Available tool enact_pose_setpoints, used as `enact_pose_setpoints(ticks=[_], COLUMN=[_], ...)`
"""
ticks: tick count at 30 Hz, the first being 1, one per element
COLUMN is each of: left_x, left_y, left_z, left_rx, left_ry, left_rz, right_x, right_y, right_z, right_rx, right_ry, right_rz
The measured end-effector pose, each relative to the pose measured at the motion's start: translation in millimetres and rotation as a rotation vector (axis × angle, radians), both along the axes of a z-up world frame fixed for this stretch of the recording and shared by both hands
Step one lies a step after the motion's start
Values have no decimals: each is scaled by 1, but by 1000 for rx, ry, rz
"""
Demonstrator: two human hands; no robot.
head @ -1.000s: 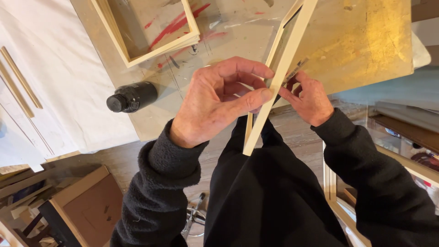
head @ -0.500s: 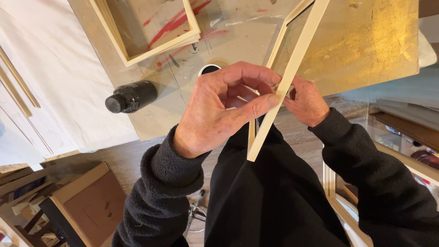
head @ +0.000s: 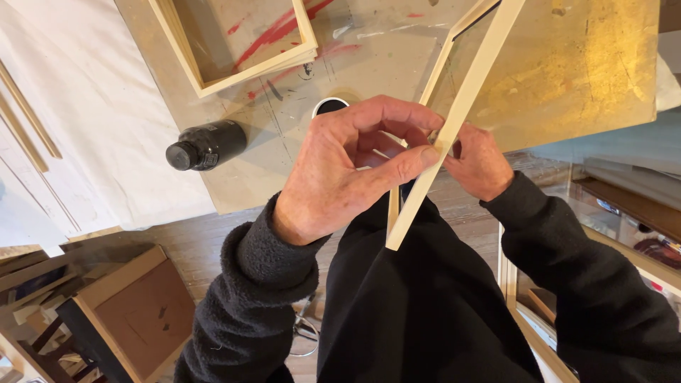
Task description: The recorder is painting the edges of a wooden picture frame with black paint using a foam brush.
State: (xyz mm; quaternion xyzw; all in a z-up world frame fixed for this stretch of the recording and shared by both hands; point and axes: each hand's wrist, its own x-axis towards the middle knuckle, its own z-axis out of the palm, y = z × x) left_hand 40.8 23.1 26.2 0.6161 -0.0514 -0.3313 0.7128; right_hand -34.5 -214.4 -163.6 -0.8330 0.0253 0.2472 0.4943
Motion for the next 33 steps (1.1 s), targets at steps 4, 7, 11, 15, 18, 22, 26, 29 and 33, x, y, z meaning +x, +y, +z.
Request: enact_pose_setpoints(ticks=[4, 7, 11, 15, 18, 22, 26, 29, 33], left_x=[1, 0, 1, 1, 1, 2, 2, 3, 4], left_y=[-2, -1, -2, -2, -2, -2, -1, 0, -2], left_z=[0, 2, 2, 2, 2, 4, 2, 2, 3], left_rx=[21, 40, 33, 40, 37, 47, 38, 27, 37], left_ry=[-3, 16, 17, 12, 26, 65, 44, 48, 59], left_rz=[-4, 1, 0, -1, -3, 1, 0, 2, -6], right_x=[9, 11, 3, 17, 40, 56, 34, 34, 52], right_y=[-5, -6, -1, -4, -19, -42, -30, -20, -33], right_z=[5, 7, 2, 8, 10, 5, 0, 14, 8], right_rx=[19, 48, 83, 7, 110, 26, -88, 43, 41], right_ry=[-55, -56, -41, -12, -30, -205, -83, -224, -203], right_rz=[-77, -148, -87, -54, -83, -144, -163, -73, -77])
